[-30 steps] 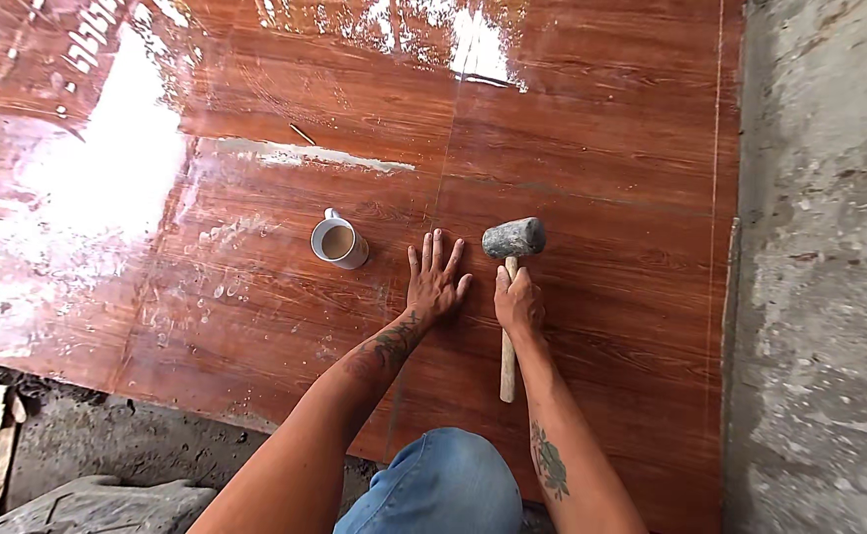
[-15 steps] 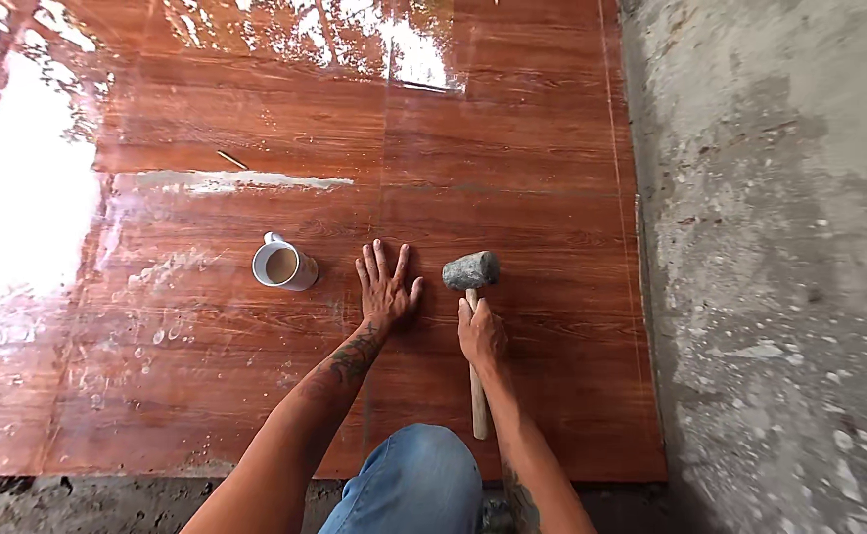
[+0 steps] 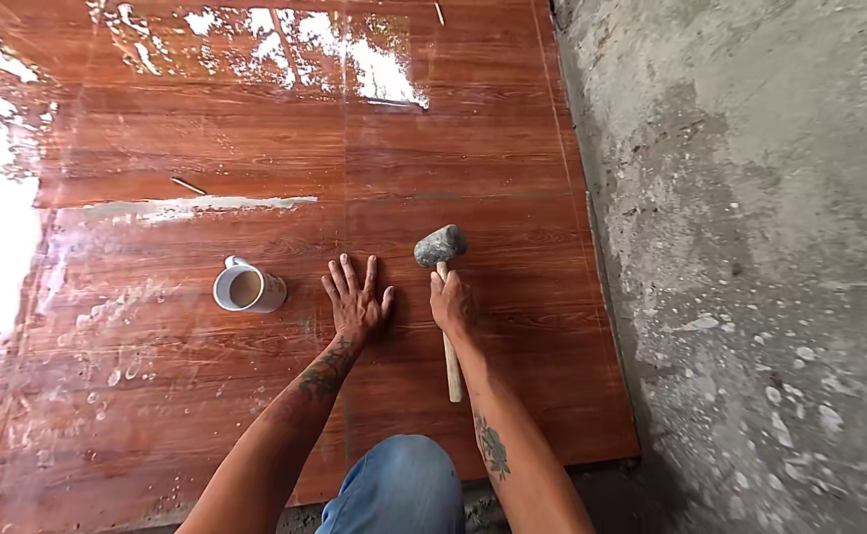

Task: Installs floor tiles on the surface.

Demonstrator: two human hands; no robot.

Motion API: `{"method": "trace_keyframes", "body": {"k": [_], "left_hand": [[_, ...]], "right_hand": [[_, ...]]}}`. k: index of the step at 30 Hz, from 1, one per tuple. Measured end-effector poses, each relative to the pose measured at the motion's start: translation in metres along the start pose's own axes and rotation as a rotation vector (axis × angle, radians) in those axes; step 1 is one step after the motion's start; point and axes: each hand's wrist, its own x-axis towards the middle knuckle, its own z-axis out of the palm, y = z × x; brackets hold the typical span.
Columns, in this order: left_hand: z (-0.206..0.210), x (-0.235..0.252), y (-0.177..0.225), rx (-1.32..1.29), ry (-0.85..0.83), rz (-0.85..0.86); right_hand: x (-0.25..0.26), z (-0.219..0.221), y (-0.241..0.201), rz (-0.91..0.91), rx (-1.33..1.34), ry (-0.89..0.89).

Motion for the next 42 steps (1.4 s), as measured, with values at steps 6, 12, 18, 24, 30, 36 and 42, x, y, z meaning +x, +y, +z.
{"method": "trace_keyframes", "body": {"k": [6, 12, 18, 24, 30, 36, 42], "left_hand": [[0.000, 0.000, 0.000, -0.005, 0.004, 0.018], [-0.006, 0.001, -0.002, 0.022, -0.036, 0.015], [-0.012, 0.001, -0.001, -0.007, -0.063, -0.008], [-0.006, 0.004, -0.005, 0.027, -0.081, -0.013], [-0.011, 0.004, -0.003, 0.045, -0.106, -0.023], [-0.007, 0.000, -0.002, 0.059, -0.088, -0.019], [-0.015, 0.002, 0.000, 0.053, -0.151, -0.036]], "right_hand": [[-0.021, 0.004, 0.024, 0.047, -0.002, -0.001], [-0.049, 0.019, 0.039, 0.027, -0.015, 0.014], [-0.066, 0.025, 0.044, 0.010, 0.013, 0.011], [-0.076, 0.032, 0.047, -0.009, -0.059, 0.058], [-0.083, 0.027, 0.046, -0.019, -0.053, 0.049], [-0.090, 0.023, 0.049, 0.000, -0.078, 0.026], [-0.088, 0.016, 0.052, 0.035, -0.106, -0.094]]}}
